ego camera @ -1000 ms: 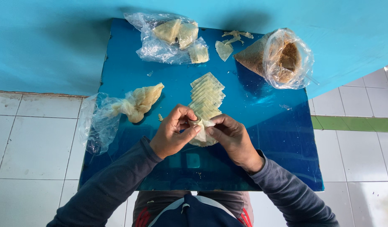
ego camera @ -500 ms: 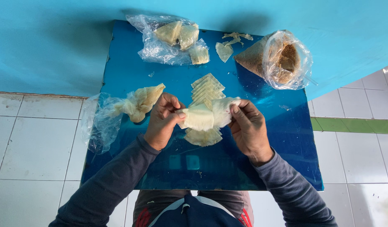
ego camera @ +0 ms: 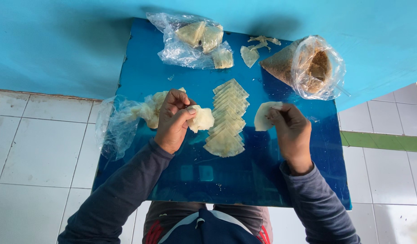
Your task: The person tears pieces from a mass of dough and pinches and folds each piece by hand, then arranges the flattened dough pieces in overlapping diagonal rows on a blue table, building up a long patterned strip of dough pieces.
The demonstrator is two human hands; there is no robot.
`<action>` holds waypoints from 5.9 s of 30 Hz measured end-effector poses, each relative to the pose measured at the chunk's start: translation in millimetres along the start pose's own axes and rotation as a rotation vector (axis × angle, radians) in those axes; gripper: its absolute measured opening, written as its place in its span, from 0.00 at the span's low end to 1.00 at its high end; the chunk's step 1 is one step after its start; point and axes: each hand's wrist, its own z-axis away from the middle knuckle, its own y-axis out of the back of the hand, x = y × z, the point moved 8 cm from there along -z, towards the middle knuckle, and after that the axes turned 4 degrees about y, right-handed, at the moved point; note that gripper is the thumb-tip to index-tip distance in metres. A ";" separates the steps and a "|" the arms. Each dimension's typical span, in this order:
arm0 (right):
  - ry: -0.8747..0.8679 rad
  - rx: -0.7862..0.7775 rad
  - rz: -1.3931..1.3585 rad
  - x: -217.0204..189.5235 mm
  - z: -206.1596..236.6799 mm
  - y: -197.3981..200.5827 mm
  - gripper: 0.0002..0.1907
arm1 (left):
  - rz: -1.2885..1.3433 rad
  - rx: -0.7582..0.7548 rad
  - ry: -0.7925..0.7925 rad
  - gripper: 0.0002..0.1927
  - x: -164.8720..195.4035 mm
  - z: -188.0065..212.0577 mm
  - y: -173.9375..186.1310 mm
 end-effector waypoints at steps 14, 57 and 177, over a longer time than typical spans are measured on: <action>0.781 -0.503 0.778 -71.8 68.2 -98.1 0.18 | -0.038 0.029 0.010 0.11 -5.2 -5.2 6.7; 0.229 -0.391 -0.009 -29.0 55.9 -71.6 0.20 | -0.577 -0.503 0.039 0.08 -36.7 26.6 -61.0; -0.263 -0.203 -0.381 5.5 34.0 -38.3 0.09 | -0.263 -0.105 0.013 0.08 -3.1 9.1 -15.2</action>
